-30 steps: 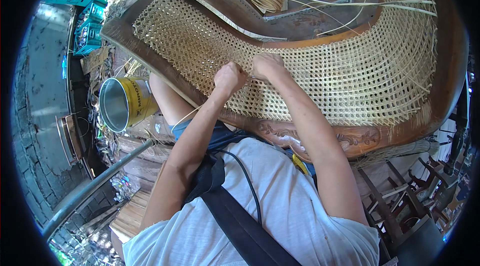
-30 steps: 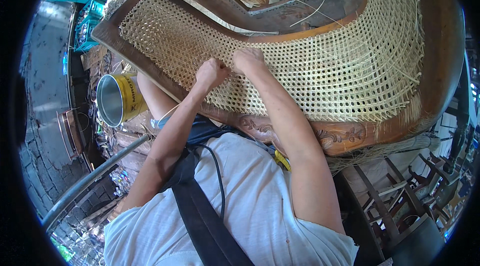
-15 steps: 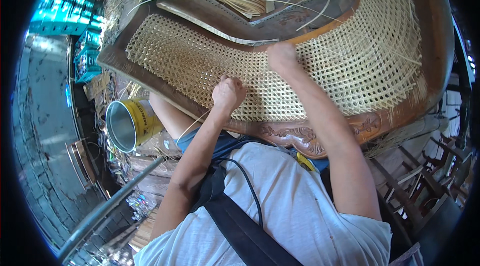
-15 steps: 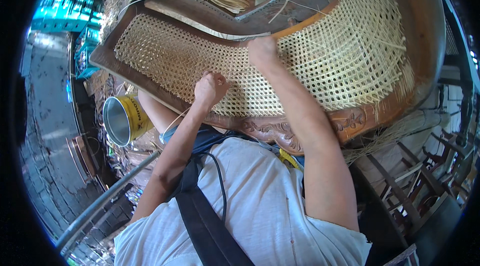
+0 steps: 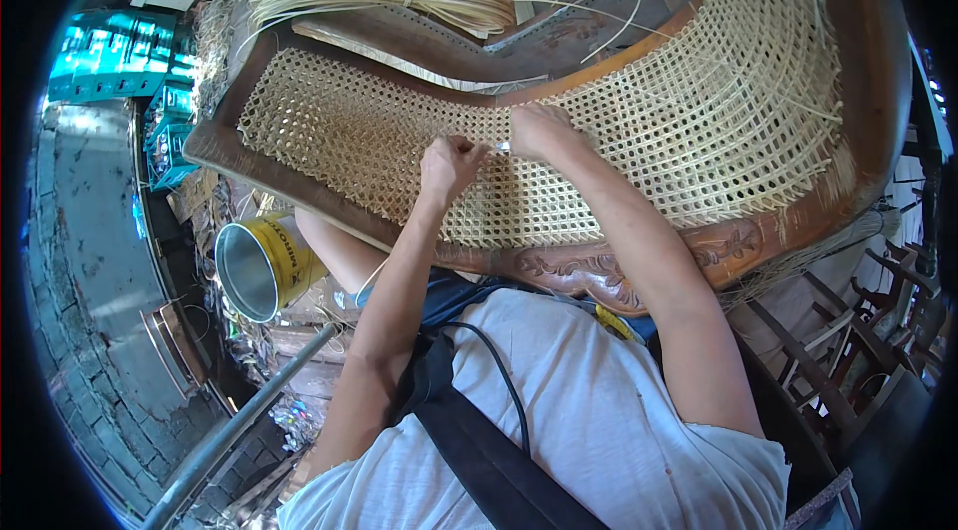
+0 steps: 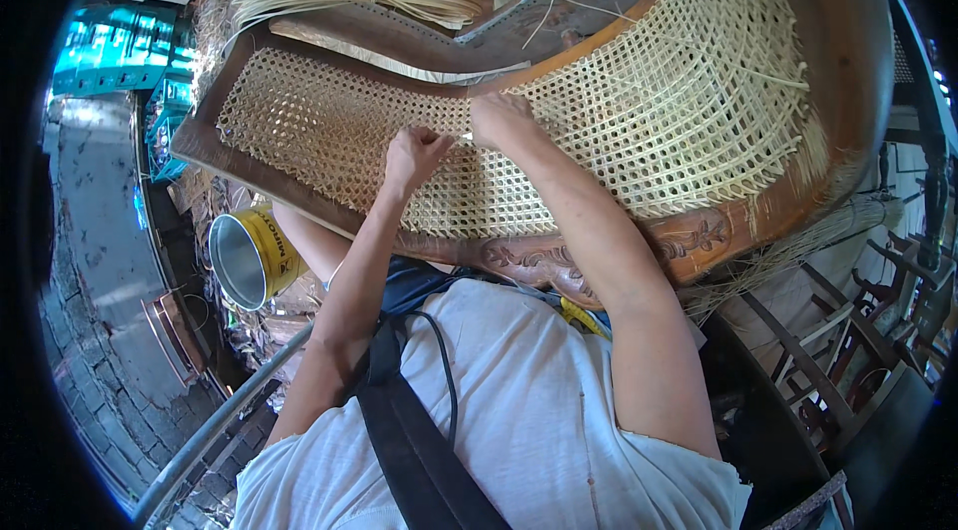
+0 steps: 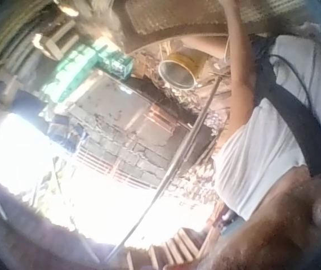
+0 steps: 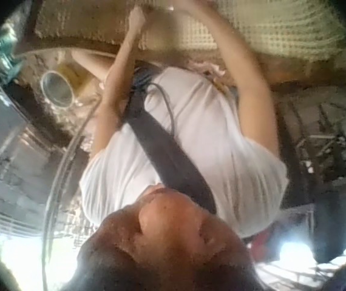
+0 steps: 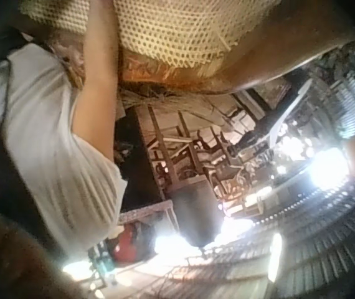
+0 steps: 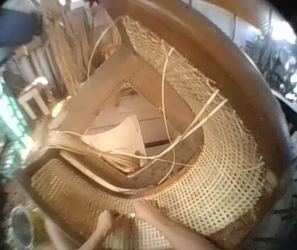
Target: Repairing and weaving cane webbing onto a wooden furniture frame.
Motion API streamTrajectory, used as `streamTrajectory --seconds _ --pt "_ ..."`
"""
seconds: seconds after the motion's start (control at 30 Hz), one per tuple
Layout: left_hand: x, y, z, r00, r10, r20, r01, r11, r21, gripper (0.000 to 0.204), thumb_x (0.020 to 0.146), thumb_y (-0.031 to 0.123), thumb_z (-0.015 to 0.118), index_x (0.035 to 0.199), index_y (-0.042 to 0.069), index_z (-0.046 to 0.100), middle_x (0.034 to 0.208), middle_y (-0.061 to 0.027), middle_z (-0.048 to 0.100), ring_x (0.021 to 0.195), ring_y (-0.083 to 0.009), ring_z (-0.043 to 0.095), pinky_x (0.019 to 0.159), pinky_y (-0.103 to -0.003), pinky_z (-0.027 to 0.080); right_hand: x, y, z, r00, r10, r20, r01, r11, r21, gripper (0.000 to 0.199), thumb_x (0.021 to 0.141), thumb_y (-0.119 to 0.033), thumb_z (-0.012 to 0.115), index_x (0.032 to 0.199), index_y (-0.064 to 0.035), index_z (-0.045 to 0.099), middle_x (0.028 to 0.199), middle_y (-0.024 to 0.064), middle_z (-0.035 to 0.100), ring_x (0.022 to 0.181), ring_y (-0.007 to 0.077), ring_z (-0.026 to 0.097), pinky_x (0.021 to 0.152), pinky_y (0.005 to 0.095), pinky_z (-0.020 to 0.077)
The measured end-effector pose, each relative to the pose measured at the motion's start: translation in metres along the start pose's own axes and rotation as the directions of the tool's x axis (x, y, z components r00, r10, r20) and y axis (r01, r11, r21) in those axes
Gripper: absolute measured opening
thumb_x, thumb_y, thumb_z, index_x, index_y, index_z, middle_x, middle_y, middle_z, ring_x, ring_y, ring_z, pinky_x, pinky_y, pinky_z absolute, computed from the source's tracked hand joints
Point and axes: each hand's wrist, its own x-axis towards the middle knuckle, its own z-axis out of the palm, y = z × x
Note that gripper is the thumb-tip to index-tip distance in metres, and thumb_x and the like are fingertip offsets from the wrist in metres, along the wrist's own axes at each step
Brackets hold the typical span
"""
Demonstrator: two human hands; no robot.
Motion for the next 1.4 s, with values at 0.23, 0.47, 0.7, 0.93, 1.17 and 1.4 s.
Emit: streamTrajectory --seconds 0.23,0.47,0.7,0.93,1.17,1.4 --pt "-0.002 0.006 -0.011 0.999 -0.023 -0.025 0.030 0.941 0.338 0.033 0.072 0.033 0.070 0.079 0.001 0.074 0.070 -0.0201 0.069 0.069 -0.0319 0.070 0.070 -0.040 0.056 0.021 -0.023 0.034 0.992 -0.098 -0.074 0.089 0.990 -0.108 0.029 0.084 -0.001 0.051 0.106 -0.0040 0.070 0.114 0.0109 0.068 0.113 0.0213 0.062 0.101 0.0361 0.0445" --pt "0.009 0.000 -0.001 0.998 -0.055 0.010 0.042 0.857 0.513 0.036 0.078 0.034 0.066 0.095 0.003 0.071 0.096 -0.0221 0.070 0.091 -0.0333 0.070 0.082 -0.040 0.055 0.023 -0.041 0.036 0.990 -0.121 -0.073 0.115 0.990 -0.083 0.029 0.083 -0.004 0.055 0.107 -0.0098 0.071 0.115 0.0069 0.069 0.112 0.0188 0.063 0.099 0.0336 0.0449" --pt "0.006 0.007 0.013 0.999 -0.018 0.027 -0.002 0.796 0.606 0.034 0.077 0.036 0.067 0.095 0.008 0.073 0.096 -0.0189 0.071 0.091 -0.0324 0.070 0.083 -0.039 0.055 0.029 -0.034 0.022 0.999 0.024 0.026 -0.020 0.988 -0.151 0.027 0.081 -0.010 0.060 0.105 -0.0096 0.072 0.115 0.0093 0.069 0.114 0.0211 0.063 0.097 0.0331 0.0460" --pt "0.000 -0.003 0.023 0.993 0.112 -0.039 -0.075 0.847 0.526 0.023 0.076 0.029 0.067 0.086 0.009 0.076 0.088 -0.0182 0.071 0.083 -0.0323 0.070 0.080 -0.041 0.055 0.021 0.004 0.011 0.992 -0.030 -0.123 0.007 0.983 -0.182 0.022 0.077 -0.014 0.063 0.093 -0.0059 0.075 0.096 0.0117 0.073 0.096 0.0239 0.070 0.084 0.0350 0.0526" --pt "0.017 0.024 0.019 0.984 0.117 0.131 -0.107 0.991 -0.082 0.023 0.084 0.023 0.067 0.093 0.003 0.072 0.091 -0.0134 0.071 0.079 -0.0225 0.068 0.071 -0.035 0.055 -0.005 0.021 -0.029 0.944 -0.007 -0.330 -0.031 0.994 -0.108 0.022 0.076 -0.016 0.066 0.090 -0.0030 0.075 0.091 0.0147 0.073 0.090 0.0272 0.071 0.082 0.0370 0.0539" --pt "0.012 0.006 0.016 0.995 -0.093 -0.018 0.093 0.995 -0.033 0.031 0.081 0.033 0.073 0.078 0.002 0.073 0.065 -0.0107 0.068 0.064 -0.0171 0.067 0.064 -0.032 0.053 0.012 0.000 0.005 0.999 0.037 0.011 -0.036 0.996 -0.080 0.024 0.081 -0.006 0.060 0.102 -0.0052 0.073 0.110 0.0162 0.070 0.103 0.0239 0.067 0.088 0.0347 0.0528"
